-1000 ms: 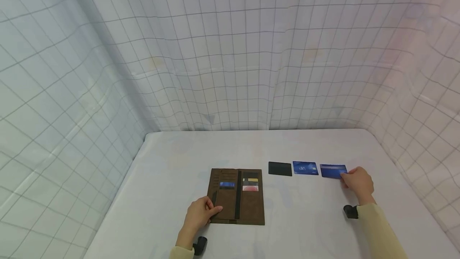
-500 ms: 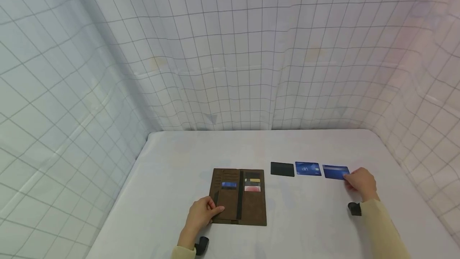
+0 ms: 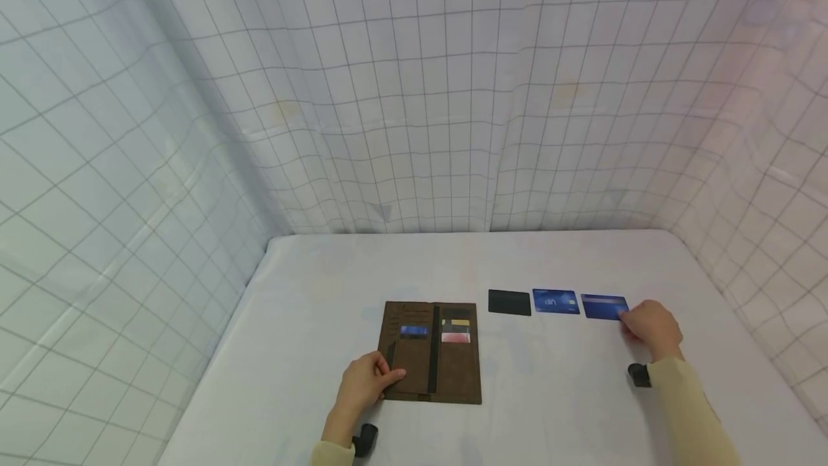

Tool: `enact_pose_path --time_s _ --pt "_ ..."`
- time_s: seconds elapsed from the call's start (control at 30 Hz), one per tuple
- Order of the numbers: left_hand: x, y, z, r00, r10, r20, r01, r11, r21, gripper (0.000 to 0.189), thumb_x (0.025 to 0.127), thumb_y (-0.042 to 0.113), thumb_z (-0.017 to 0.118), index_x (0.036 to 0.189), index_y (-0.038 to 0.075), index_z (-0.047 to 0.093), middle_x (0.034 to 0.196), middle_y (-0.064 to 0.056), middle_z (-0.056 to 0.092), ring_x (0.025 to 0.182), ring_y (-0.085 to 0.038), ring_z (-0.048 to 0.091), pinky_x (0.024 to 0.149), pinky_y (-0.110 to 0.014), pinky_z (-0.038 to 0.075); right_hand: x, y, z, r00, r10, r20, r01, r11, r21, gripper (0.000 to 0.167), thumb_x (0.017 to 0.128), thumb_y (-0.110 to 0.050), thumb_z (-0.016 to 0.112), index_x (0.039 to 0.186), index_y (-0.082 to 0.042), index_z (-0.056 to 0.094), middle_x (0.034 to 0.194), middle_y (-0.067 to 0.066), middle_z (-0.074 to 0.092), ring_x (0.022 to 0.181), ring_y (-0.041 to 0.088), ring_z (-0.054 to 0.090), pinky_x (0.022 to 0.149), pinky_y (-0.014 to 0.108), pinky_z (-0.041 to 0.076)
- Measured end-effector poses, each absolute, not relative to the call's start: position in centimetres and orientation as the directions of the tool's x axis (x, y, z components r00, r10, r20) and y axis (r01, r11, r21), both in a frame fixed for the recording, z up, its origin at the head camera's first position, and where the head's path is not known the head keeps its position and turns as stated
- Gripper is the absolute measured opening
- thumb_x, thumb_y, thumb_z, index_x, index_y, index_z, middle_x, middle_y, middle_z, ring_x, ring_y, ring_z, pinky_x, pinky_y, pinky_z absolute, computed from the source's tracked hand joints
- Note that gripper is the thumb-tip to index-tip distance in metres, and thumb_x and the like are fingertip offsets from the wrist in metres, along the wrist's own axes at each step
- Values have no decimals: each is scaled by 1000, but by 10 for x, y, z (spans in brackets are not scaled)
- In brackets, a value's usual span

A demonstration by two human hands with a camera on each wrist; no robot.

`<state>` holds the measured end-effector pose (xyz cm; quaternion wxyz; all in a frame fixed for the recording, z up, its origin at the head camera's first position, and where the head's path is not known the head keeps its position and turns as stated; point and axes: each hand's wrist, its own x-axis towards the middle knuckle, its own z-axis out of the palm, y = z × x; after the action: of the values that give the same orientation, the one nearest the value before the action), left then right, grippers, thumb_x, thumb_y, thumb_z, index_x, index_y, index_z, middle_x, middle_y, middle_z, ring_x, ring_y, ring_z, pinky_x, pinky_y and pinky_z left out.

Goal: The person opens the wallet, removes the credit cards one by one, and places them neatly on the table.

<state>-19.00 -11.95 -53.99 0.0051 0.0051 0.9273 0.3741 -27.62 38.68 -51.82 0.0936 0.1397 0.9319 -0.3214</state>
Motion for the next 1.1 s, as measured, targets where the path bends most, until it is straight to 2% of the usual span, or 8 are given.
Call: enact_pose_path --time_s 0.2,0.4,0.63,0.77,0.9,1.0,1.1 --pt "-188 -122 -543 -1000 7 0 5 737 676 37 78 35 78 68 11 50 55 5 45 49 -10 40 46 -27 35 -274 375 -519 -931 258 -260 359 782 -509 18 79 -17 52 83 0 53 61 3 55 63 23 50 56 39 36" --pt "-188 -122 -542 -1000 10 8 13 729 684 37 78 35 77 69 11 50 56 4 45 49 -11 40 45 -28 35 -274 370 -521 -924 281 -258 376 782 -496 18 78 -15 50 83 2 50 61 6 55 64 24 49 57 40 36" --pt "-189 -121 -540 -1000 12 3 11 730 683 37 78 34 77 68 11 51 55 4 45 49 -11 40 46 -27 35 -273 368 -520 -924 286 -252 378 777 -503 11 76 -15 45 71 -6 48 56 2 53 61 23 47 55 40 34" --pt "-188 -121 -542 -1000 9 -11 -1 728 686 36 78 34 77 68 12 51 53 5 45 46 -10 41 44 -27 34 -272 355 -519 -923 318 -219 386 774 -502 15 80 -16 44 76 -3 49 59 5 53 61 24 48 56 41 34" --pt "-189 -122 -545 -1000 11 -5 4 716 698 36 78 34 77 68 11 51 52 5 46 43 -9 41 42 -27 34 -275 334 -515 -934 314 -172 356 770 -530 24 89 -20 45 91 3 49 64 5 58 61 22 53 57 40 36" --pt "-190 -122 -545 -1000 13 -1 9 711 703 36 78 34 77 69 11 51 51 5 46 42 -9 42 42 -27 34 -277 316 -513 -957 255 -135 286 775 -564 27 93 -25 48 94 2 50 66 3 62 59 19 57 54 36 36" --pt "-192 -122 -544 -1000 15 1 11 708 706 36 78 33 78 69 11 51 50 5 46 41 -9 42 41 -27 34 -281 295 -514 -981 174 -83 189 790 -583 29 94 -29 50 91 -1 52 67 1 63 56 16 58 51 33 36"
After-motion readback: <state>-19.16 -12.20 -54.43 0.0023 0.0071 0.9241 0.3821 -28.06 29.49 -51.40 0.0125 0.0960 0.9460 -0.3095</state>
